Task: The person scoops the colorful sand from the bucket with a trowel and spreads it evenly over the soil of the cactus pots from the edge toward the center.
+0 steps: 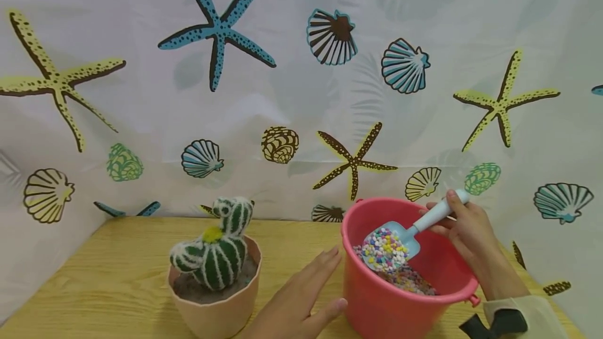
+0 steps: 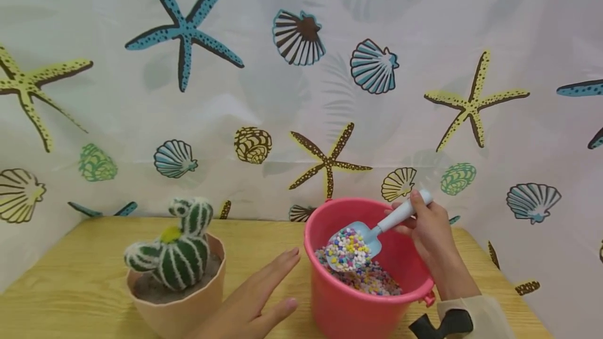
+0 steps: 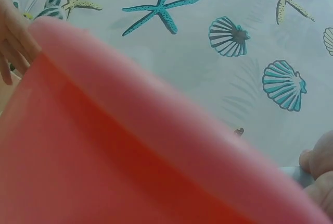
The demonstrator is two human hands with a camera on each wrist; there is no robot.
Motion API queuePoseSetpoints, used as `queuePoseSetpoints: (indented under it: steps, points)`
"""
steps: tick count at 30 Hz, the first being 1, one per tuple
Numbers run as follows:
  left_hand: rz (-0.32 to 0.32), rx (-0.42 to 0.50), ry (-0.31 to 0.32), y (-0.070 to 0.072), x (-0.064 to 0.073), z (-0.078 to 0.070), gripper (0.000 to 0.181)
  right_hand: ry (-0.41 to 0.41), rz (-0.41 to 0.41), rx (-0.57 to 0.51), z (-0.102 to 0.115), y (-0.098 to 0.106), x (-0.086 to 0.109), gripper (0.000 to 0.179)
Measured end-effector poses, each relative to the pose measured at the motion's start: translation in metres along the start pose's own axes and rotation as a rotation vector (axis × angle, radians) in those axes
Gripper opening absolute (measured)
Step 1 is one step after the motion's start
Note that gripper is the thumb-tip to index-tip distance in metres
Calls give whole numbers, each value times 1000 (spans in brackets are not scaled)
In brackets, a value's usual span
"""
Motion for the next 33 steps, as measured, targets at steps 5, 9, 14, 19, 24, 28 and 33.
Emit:
queuePoseSetpoints:
  steps: [5, 9, 14, 19, 24, 28, 33]
  points:
    - [-37, -9, 7, 9, 9, 3, 71, 15, 8, -11, -1, 1, -1, 31]
    - [-69, 4, 8, 16, 17, 5, 70, 20, 12, -21, -1, 1, 0, 30]
    - [-105, -33, -7, 25, 30, 11, 66, 17, 22, -42, -1, 0, 0, 31]
    - [-245, -144, -80, 42, 52, 19, 52, 12, 28, -52, -1, -1, 0, 29]
    - [-476, -314, -155, 63, 80, 25, 44, 15, 30, -61, 1, -2, -1, 29]
    - [-598, -410, -218, 76, 99, 29, 43, 22, 25, -80, 1, 0, -1, 29]
    - [-704, -433, -203, 90, 121, 40, 37, 15, 21, -88, 0, 1, -1, 31]
Point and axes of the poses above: each hand's wrist, its own x-axis away from the middle knuckle, its own y-axis out of the back of the hand, z = x × y, the point moved 9 cm from there along -x, towards the middle knuckle, and after that the axes turned 7 degrees about x, right-handed, at the moved point
